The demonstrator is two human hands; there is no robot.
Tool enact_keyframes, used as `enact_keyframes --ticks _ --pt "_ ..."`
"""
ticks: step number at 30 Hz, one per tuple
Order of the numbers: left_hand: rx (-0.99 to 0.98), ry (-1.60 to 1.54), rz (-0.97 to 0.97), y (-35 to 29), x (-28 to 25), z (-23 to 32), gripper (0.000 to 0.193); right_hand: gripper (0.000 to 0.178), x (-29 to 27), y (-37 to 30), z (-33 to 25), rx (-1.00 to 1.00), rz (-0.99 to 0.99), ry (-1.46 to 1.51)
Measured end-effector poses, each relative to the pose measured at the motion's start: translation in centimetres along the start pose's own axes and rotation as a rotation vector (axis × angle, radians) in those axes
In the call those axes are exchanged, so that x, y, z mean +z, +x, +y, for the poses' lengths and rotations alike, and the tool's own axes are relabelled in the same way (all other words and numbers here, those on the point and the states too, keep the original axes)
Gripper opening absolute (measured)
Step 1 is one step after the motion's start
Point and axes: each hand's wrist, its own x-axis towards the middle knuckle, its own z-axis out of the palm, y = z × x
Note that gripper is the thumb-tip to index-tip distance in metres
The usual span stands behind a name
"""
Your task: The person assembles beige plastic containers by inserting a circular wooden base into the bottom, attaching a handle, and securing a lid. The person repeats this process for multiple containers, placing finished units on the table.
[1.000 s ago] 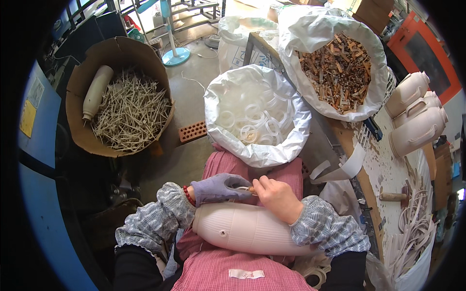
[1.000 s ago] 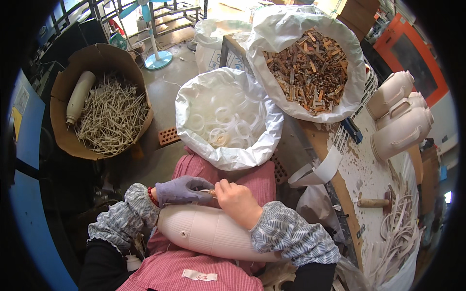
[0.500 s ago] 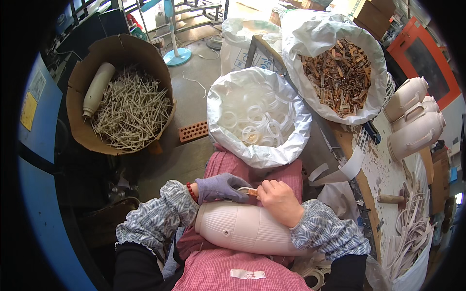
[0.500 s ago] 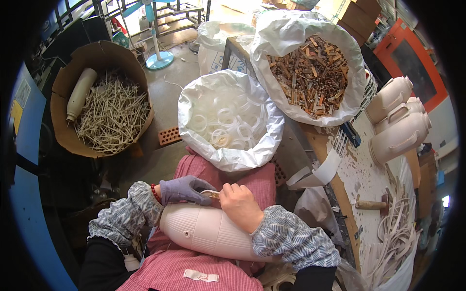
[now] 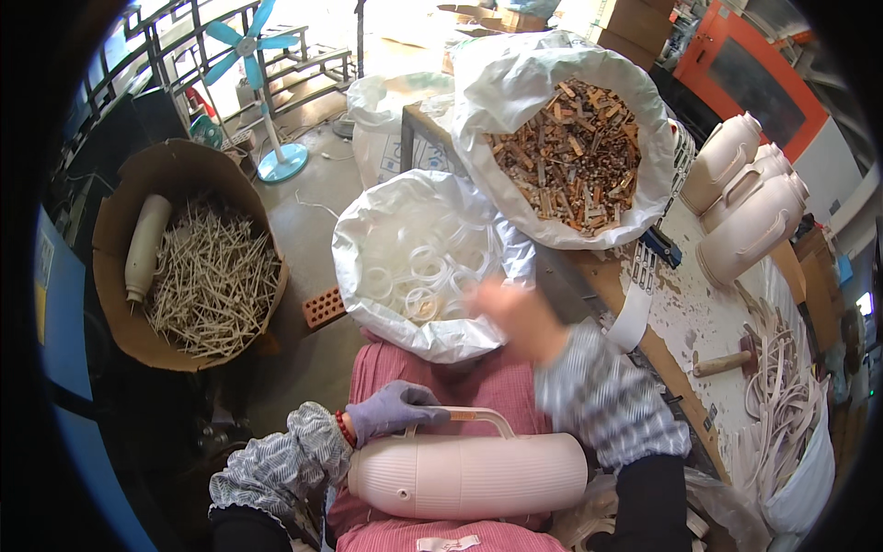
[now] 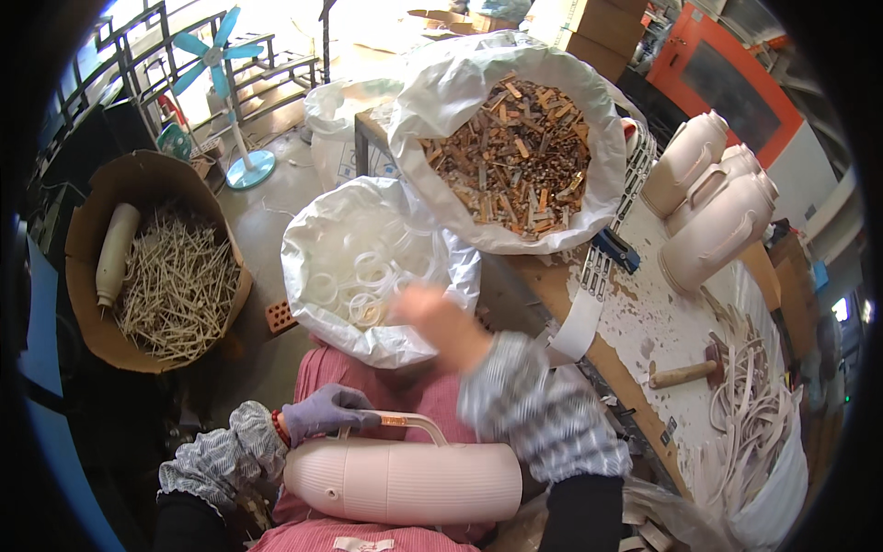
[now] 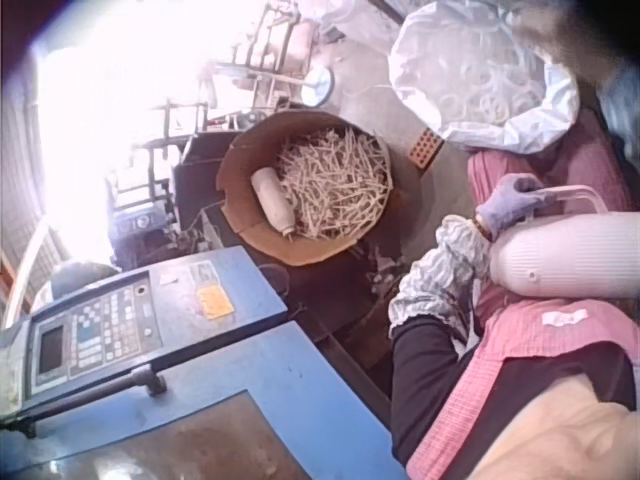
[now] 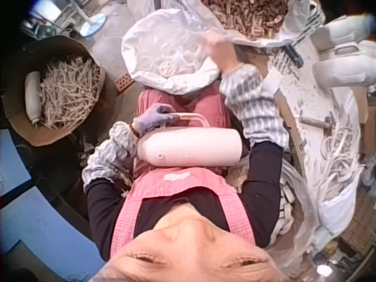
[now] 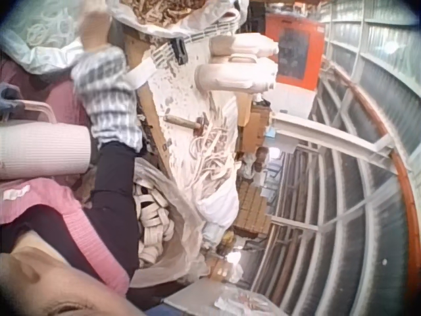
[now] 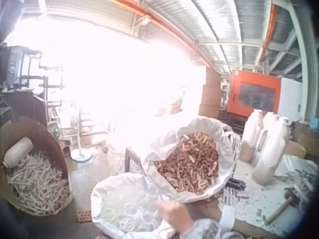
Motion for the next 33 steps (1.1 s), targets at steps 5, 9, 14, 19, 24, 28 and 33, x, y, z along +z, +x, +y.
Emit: enact_keyframes --ticks 5,9,14,19,24,28,33 --pt "0.219 0.217 -0.066 -3.4 0.2 5.5 0.039 0.02 -2.4 9.8 18.1 0.278 0.473 -0.404" --pt "0.882 0.913 0.123 -5.7 -0.3 5.9 0.038 0.04 -2.1 11.9 19.7 0.398 0.374 -0.471" --pt "0.883 0.711 0.082 -7.9 -1.8 4.7 0.039 0.038 -3.1 8.4 14.4 0.362 0.534 -0.118" --pt "1.02 0.723 0.686 -6.4 0.6 5.6 0.041 0.013 0.1 -1.6 -3.9 0.738 -0.157 1.31" --pt "1.05 0.598 0.418 -5.9 1.2 3.1 0.025 0.013 1.0 -6.3 -9.5 0.562 -0.126 0.935" --pt "0.946 0.574 0.231 -7.7 1.4 2.7 0.032 0.018 0.1 -6.7 -10.3 0.14 -0.254 0.432" --pt "0.942 0.515 0.282 -10.4 2.6 -0.7 0.065 0.021 -0.2 -7.2 -11.9 0.307 -0.545 0.606"
